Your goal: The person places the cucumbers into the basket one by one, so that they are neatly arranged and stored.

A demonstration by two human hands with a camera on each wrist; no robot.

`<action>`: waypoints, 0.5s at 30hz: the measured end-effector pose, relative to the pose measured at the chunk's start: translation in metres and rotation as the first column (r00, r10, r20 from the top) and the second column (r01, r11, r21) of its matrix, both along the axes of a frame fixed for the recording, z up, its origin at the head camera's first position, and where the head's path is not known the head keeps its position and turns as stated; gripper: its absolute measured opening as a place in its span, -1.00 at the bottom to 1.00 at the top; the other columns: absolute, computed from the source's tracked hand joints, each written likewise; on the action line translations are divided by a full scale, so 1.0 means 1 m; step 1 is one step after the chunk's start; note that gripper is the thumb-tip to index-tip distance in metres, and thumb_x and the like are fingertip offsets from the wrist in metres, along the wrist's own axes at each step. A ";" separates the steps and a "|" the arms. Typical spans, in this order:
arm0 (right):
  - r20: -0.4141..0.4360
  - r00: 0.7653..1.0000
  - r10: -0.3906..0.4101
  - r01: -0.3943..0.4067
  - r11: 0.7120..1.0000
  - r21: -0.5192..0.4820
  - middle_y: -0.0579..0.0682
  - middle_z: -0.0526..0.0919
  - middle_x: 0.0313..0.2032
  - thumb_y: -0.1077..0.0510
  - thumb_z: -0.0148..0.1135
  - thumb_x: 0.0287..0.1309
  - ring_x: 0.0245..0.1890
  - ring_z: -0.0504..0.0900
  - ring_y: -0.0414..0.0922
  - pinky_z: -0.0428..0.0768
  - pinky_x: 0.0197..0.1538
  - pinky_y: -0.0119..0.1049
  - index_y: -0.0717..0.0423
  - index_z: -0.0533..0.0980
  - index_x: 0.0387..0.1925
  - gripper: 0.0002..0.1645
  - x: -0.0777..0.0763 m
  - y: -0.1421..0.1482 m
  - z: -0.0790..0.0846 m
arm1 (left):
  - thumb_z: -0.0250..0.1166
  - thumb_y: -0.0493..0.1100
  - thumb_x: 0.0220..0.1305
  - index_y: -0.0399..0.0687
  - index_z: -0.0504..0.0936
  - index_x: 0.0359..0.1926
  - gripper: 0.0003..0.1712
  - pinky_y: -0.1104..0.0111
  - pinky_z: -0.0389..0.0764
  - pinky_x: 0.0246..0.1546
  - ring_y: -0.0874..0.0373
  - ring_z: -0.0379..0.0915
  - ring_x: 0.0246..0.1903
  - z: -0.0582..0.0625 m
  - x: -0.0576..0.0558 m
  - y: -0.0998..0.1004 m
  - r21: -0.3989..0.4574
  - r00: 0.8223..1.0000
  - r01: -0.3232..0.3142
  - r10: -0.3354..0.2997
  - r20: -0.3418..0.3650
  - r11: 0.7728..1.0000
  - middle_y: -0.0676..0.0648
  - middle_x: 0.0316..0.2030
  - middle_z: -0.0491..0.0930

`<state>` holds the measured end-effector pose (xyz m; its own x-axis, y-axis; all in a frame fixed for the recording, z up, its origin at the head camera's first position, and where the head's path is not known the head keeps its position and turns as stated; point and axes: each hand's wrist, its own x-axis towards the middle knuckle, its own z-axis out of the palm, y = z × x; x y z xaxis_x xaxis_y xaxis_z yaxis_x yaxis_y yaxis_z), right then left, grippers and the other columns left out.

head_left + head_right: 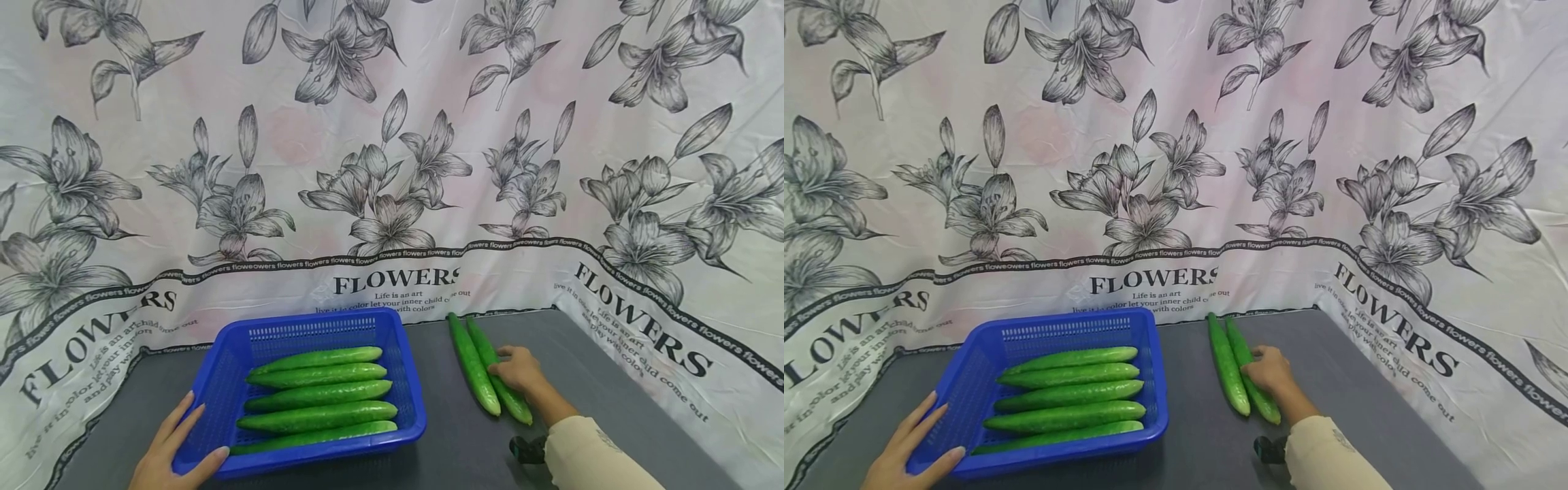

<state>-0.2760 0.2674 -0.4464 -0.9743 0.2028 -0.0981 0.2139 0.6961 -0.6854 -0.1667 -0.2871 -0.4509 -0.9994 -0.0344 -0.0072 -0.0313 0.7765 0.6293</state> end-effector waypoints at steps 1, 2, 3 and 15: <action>-0.004 1.000 -0.008 0.008 1.000 -0.006 0.47 0.43 0.11 0.18 0.29 0.16 -0.02 0.49 0.31 0.57 -0.14 0.08 0.40 0.37 0.23 -0.36 0.001 0.001 0.000 | 0.23 0.33 0.22 -0.27 0.10 0.46 0.06 -0.44 0.18 -0.02 -0.51 -0.10 0.28 0.000 0.000 0.000 0.000 1.000 0.000 0.000 -0.002 1.000 -0.27 0.48 -0.22; -0.008 1.000 -0.017 0.017 1.000 -0.015 0.46 0.43 0.10 0.18 0.30 0.16 -0.03 0.50 0.30 0.58 -0.15 0.06 0.40 0.38 0.22 -0.36 0.002 0.002 0.000 | 0.23 0.32 0.22 -0.27 0.10 0.46 0.05 -0.44 0.18 -0.02 -0.51 -0.10 0.28 0.000 0.000 0.000 0.001 1.000 -0.001 0.001 -0.006 1.000 -0.27 0.48 -0.22; -0.011 1.000 -0.026 0.026 0.999 -0.037 0.46 0.44 0.10 0.20 0.29 0.16 -0.04 0.52 0.29 0.59 -0.15 0.04 0.41 0.38 0.22 -0.36 0.003 0.003 0.000 | 0.24 0.32 0.22 -0.27 0.11 0.46 0.05 -0.44 0.18 -0.02 -0.51 -0.09 0.28 0.000 0.000 0.001 0.001 1.000 -0.001 0.001 -0.009 1.000 -0.27 0.48 -0.21; -0.075 0.996 -0.042 0.011 0.929 -0.369 0.53 0.32 0.16 0.26 0.22 0.24 -0.11 0.58 0.18 0.66 -0.25 -0.10 0.41 0.25 0.32 -0.32 0.026 0.009 0.023 | 0.24 0.32 0.21 -0.28 0.12 0.45 0.05 -0.44 0.17 -0.01 -0.50 -0.09 0.29 -0.001 -0.001 0.000 -0.001 1.000 0.006 -0.006 -0.014 1.000 -0.27 0.47 -0.20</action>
<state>-0.2501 0.2767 -0.4235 -0.9768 0.1931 -0.0925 0.1624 0.3866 -0.9078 -0.1673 -0.2867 -0.4519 -0.9996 -0.0288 0.0064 -0.0184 0.7772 0.6290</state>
